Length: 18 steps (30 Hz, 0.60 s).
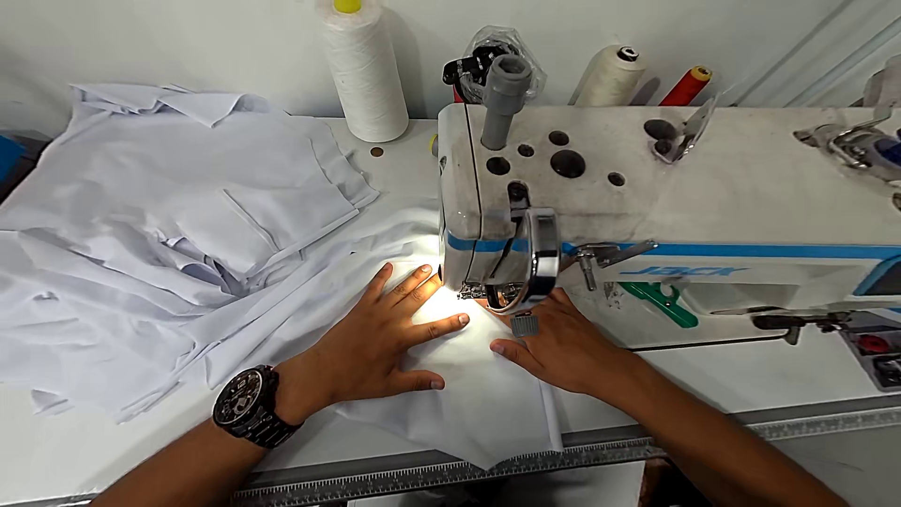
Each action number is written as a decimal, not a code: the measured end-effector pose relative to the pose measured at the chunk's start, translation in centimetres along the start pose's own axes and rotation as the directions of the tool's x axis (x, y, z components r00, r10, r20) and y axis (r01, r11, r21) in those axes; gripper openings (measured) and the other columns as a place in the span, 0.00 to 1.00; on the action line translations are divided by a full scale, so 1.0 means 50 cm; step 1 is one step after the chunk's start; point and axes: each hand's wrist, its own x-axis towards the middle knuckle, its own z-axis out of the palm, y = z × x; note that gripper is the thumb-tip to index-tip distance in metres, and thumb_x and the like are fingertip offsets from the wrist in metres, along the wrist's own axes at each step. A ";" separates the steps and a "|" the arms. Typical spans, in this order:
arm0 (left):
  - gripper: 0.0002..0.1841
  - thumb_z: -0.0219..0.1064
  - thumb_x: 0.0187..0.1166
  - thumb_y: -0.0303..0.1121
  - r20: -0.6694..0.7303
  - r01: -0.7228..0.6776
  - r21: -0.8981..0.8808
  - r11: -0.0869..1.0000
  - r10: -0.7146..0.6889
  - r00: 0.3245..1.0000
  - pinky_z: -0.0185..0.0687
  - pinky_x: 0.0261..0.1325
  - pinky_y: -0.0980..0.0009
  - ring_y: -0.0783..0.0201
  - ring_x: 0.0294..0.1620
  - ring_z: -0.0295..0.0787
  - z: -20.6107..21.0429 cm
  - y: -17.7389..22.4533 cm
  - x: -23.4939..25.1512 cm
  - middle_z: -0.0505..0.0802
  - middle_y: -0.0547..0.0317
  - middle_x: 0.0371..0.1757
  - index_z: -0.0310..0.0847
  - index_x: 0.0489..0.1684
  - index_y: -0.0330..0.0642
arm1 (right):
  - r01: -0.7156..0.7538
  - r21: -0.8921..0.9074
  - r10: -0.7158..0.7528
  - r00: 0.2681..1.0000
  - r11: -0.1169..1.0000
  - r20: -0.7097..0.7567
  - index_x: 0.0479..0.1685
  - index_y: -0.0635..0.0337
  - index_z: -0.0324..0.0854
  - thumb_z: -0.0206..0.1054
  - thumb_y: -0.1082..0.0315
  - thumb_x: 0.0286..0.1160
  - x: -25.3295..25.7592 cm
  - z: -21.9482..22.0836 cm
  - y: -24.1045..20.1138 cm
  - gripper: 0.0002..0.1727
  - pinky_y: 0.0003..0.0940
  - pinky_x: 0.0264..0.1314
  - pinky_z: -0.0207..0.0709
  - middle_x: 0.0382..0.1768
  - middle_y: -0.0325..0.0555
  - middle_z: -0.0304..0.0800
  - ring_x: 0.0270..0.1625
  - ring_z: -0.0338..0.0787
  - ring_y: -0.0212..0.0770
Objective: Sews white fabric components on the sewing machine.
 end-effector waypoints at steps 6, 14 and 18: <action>0.38 0.45 0.73 0.79 0.006 0.016 0.018 1.000 -0.016 1.000 0.43 0.87 0.27 0.48 0.94 0.53 -0.003 -0.003 0.006 0.70 0.50 0.90 0.70 0.84 0.81 | -0.028 0.029 0.026 0.998 0.999 0.063 0.69 0.50 0.85 0.41 0.37 0.88 0.007 -0.009 -0.001 0.35 0.59 0.79 0.64 0.69 0.41 0.87 0.77 0.80 0.47; 0.29 0.48 0.88 0.60 -0.198 0.090 0.003 0.996 -0.087 0.976 0.53 0.88 0.35 0.47 0.88 0.67 -0.018 -0.011 -0.001 0.79 0.47 0.83 0.84 0.73 0.55 | 0.009 0.098 0.007 0.987 0.995 -0.163 0.70 0.49 0.86 0.57 0.47 0.85 -0.008 -0.002 -0.036 0.25 0.59 0.86 0.62 0.72 0.45 0.85 0.81 0.78 0.48; 0.30 0.55 0.89 0.48 -0.196 0.681 0.028 0.732 -0.664 0.722 0.69 0.79 0.37 0.35 0.82 0.71 -0.029 0.083 -0.083 0.75 0.31 0.81 0.75 0.76 0.29 | 0.116 0.818 -0.349 0.931 0.563 0.109 0.62 0.54 0.89 0.62 0.49 0.86 -0.120 -0.049 -0.213 0.21 0.41 0.70 0.82 0.59 0.41 0.92 0.64 0.89 0.36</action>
